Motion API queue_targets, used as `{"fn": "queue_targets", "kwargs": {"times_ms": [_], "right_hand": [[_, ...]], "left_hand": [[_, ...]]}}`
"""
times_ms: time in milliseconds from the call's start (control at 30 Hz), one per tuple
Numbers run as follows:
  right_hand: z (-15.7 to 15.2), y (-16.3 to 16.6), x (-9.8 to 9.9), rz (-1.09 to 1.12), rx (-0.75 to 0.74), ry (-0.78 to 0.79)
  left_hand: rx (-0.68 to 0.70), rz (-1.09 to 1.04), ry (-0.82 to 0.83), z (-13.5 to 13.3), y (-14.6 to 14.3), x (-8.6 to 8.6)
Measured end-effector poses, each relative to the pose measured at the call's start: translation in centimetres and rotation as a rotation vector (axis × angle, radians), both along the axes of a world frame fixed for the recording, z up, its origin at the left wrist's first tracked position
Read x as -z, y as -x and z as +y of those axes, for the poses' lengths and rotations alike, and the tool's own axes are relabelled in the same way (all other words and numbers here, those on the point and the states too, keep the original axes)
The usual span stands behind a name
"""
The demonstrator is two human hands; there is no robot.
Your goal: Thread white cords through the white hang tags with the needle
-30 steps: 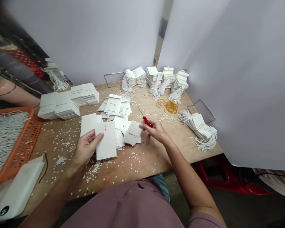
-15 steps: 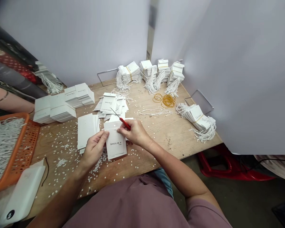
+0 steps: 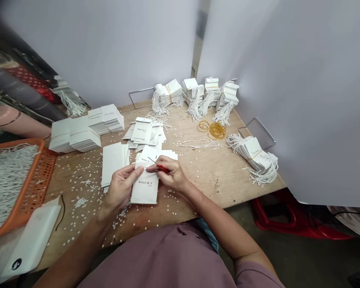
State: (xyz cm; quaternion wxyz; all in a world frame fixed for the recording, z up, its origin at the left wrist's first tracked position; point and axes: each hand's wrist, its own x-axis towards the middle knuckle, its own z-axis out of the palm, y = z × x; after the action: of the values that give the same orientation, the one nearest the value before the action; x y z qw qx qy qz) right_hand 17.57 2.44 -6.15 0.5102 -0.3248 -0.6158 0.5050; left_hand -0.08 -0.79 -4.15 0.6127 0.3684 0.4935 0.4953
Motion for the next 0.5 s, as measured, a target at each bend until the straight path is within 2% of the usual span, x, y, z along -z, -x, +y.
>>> {"fn": "queue_targets", "kwargs": {"times_ms": [167, 300, 400, 500], "right_hand": [[-0.4, 0.1, 0.3, -0.04, 0.061, 0.211], [0.4, -2.9, 0.8, 0.121, 0.204, 0.37], [0.1, -5.2, -0.1, 0.166, 0.22, 0.272], [-1.6, -5.4, -1.2, 0.112, 0.255, 0.101]], "left_hand": [[-0.029, 0.251, -0.134, -0.1, -0.1, 0.0], [-0.16, 0.218, -0.181, -0.1, 0.6, -0.3], [-0.112, 0.188, -0.129, 0.2, 0.4, -0.1], [-0.036, 0.209, -0.11, 0.5, -0.8, 0.3]]}}
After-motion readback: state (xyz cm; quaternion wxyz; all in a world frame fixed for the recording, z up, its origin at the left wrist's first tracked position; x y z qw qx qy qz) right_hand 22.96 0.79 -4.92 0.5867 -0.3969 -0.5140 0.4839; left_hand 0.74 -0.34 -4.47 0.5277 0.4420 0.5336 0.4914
